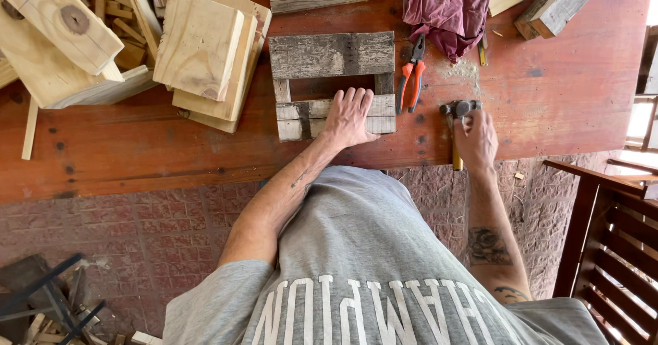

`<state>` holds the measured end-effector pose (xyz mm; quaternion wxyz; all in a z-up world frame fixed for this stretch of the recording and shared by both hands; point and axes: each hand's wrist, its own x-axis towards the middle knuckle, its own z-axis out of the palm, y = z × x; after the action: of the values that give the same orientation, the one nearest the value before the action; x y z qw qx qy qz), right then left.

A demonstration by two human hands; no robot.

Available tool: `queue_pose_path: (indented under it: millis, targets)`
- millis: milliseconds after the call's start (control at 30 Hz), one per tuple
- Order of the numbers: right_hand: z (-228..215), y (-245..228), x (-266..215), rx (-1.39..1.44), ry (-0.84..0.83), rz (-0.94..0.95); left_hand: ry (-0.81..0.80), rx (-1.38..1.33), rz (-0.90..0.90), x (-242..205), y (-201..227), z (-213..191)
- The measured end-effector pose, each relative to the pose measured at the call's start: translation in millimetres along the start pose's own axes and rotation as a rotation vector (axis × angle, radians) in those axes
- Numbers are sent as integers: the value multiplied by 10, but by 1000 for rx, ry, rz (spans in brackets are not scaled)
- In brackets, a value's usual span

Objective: The person assembles a small wooden frame by hand, using a hammer to drive nails into pre-positioned wooden planks. The person repeatedly aligns the pieces, hammers nails, and adjusts the frame on a cluttered workbench.

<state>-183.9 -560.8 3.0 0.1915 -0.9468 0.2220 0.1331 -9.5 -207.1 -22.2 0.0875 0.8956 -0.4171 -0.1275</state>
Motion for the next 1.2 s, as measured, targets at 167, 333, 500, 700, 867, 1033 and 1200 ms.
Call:
queue_pose_path:
  millis: [167, 333, 500, 700, 867, 1033, 1200]
  targets:
    - [671, 630, -262, -181, -103, 215, 74, 54, 5, -30, 2, 62]
    - [1070, 768, -333, -110, 232, 63, 32, 27, 7, -47, 1, -21]
    - [354, -172, -456, 314, 126, 216, -26, 34, 2, -42, 19, -30]
    - [351, -974, -771, 489, 123, -149, 27, 47, 1, -47, 19, 11]
    - [343, -1228, -650, 416, -18, -17, 58, 61, 4, -11, 0, 38]
    - [-95, -1557, -798, 542, 298, -200, 4, 53, 3, -59, 24, -54]
    - [521, -1429, -739, 518, 221, -86, -40, 24, 9, -40, -27, -155]
